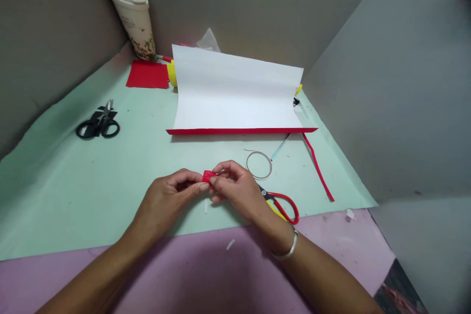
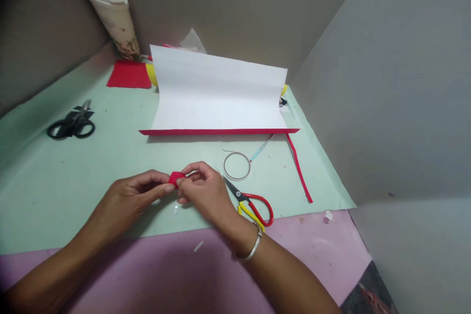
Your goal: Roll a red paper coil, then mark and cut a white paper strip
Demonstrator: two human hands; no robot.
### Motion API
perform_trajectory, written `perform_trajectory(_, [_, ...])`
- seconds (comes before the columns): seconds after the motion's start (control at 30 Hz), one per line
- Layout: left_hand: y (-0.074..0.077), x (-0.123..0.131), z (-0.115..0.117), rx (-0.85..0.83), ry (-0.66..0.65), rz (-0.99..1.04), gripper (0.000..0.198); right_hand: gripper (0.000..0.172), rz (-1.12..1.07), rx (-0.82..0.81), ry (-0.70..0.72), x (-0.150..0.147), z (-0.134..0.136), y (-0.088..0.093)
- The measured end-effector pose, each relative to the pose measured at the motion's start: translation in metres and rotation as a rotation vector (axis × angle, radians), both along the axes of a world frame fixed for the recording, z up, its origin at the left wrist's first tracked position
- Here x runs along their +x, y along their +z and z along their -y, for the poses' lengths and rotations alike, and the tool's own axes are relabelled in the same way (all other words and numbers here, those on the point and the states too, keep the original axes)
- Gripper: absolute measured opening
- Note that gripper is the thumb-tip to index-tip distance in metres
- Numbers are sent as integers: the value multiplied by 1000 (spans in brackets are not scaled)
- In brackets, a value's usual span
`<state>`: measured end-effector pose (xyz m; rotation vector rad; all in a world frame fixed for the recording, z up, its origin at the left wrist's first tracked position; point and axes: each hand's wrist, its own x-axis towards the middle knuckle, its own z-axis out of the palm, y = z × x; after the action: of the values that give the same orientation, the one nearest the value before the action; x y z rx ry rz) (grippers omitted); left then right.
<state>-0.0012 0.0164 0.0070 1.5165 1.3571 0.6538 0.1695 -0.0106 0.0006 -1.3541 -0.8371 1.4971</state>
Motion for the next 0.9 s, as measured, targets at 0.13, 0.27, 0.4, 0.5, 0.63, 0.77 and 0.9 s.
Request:
perform_trajectory(0.13, [0, -1, 1, -28, -11, 3, 26, 22, 18, -3, -13, 0, 0, -1])
perform_trajectory(0.27, [0, 0, 0, -42, -17, 7, 27, 21, 17, -8, -10, 0, 0, -2])
perform_trajectory(0.4, [1, 2, 0, -67, -18, 27, 27, 21, 30, -9, -6, 0, -1, -2])
perform_trajectory(0.5, [0, 4, 1, -86, 19, 61, 27, 22, 27, -15, -9, 1, 0, -1])
perform_trajectory(0.63, [-2, 5, 3, -95, 75, 83, 29, 21, 32, -28, -9, 0, 0, 1])
perform_trajectory(0.77, [-2, 4, 3, -10, 59, 6, 26, 21, 56, -39, 1, -1, 1, 2])
perform_trajectory(0.9, [-2, 2, 3, 7, 16, -10, 26, 20, 51, -31, 9, 0, 1, 0])
